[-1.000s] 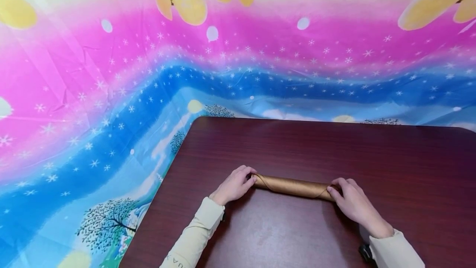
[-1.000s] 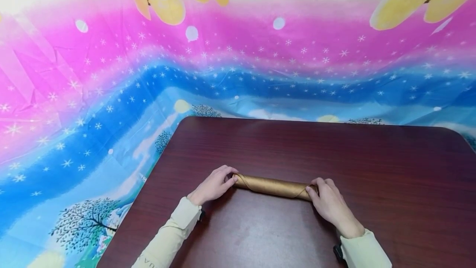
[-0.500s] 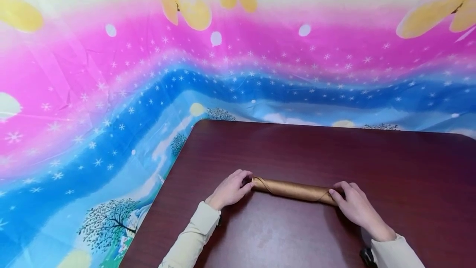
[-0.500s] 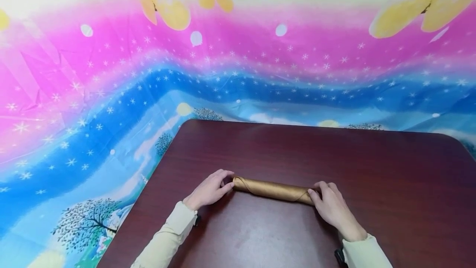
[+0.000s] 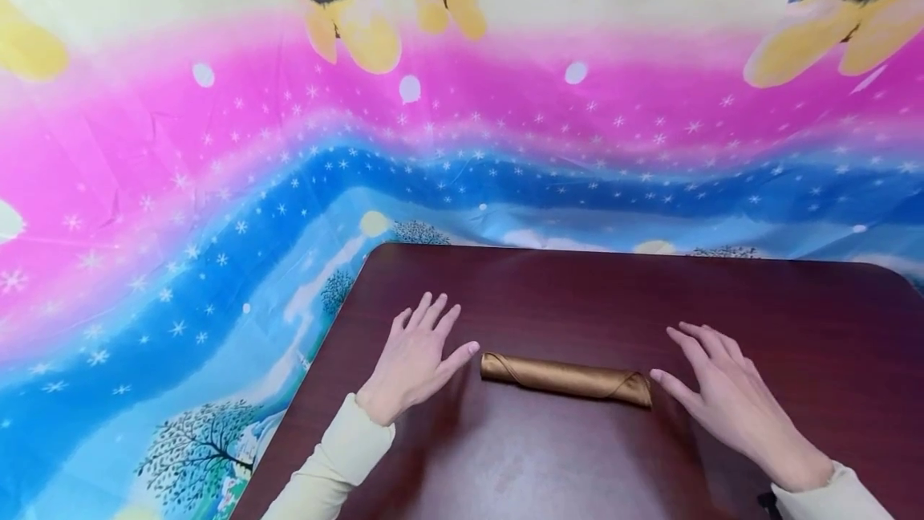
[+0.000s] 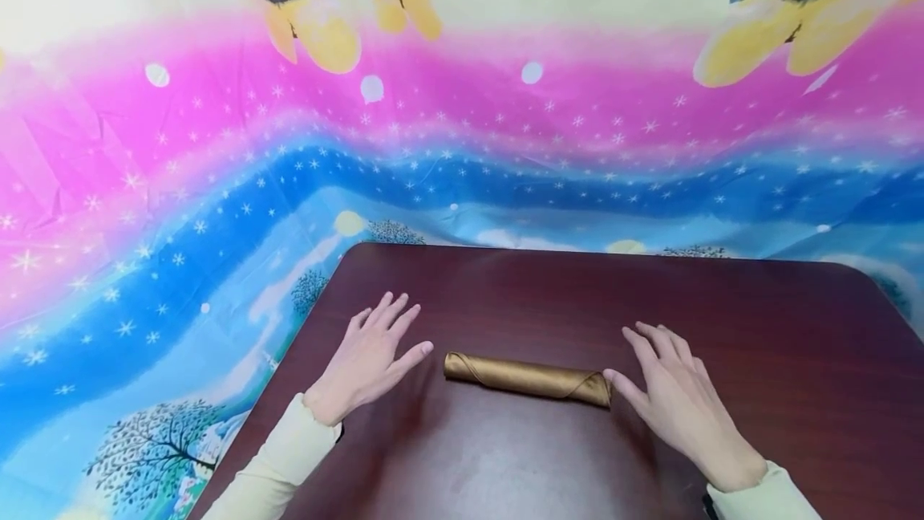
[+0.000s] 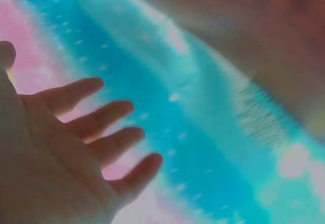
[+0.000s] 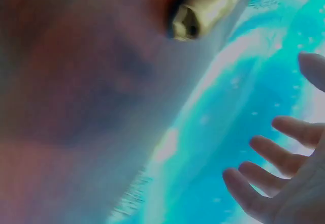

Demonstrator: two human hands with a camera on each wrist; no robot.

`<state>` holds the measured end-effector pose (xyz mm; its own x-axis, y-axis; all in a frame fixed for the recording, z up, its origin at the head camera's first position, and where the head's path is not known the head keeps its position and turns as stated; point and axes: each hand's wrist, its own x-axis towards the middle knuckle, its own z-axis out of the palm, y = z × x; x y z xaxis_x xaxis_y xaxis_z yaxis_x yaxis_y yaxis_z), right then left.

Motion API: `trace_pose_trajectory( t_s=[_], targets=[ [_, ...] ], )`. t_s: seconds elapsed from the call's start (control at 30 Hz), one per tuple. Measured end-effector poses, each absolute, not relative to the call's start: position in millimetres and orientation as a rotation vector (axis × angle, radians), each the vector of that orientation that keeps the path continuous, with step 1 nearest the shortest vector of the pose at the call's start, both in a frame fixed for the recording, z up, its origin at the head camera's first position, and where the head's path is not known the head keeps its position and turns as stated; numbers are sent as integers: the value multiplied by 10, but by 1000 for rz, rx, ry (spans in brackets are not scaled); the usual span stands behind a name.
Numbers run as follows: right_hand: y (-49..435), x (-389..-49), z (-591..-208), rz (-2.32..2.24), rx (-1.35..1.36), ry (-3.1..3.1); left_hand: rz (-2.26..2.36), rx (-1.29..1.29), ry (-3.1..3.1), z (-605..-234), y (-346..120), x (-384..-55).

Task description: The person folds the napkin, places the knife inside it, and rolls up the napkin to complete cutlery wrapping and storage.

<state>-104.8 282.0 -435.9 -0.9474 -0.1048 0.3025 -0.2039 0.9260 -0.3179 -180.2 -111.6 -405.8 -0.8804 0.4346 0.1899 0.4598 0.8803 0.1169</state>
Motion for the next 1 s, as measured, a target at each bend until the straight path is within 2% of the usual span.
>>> trace_pose_trajectory(
  t_s=[0.37, 0.67, 1.0],
  targets=[
    [2639, -803, -3963, 375, 313, -2660, -141, -606, -2810, -3698, -1012, -1391],
    [2553, -683, -4039, 325, 304, -2726, -59, -548, -2813, -3630, -981, -1204],
    [2608, -682, -4117, 330, 280, -2743, -53, -557, -2849, -3695, -993, -1210]
  ],
)
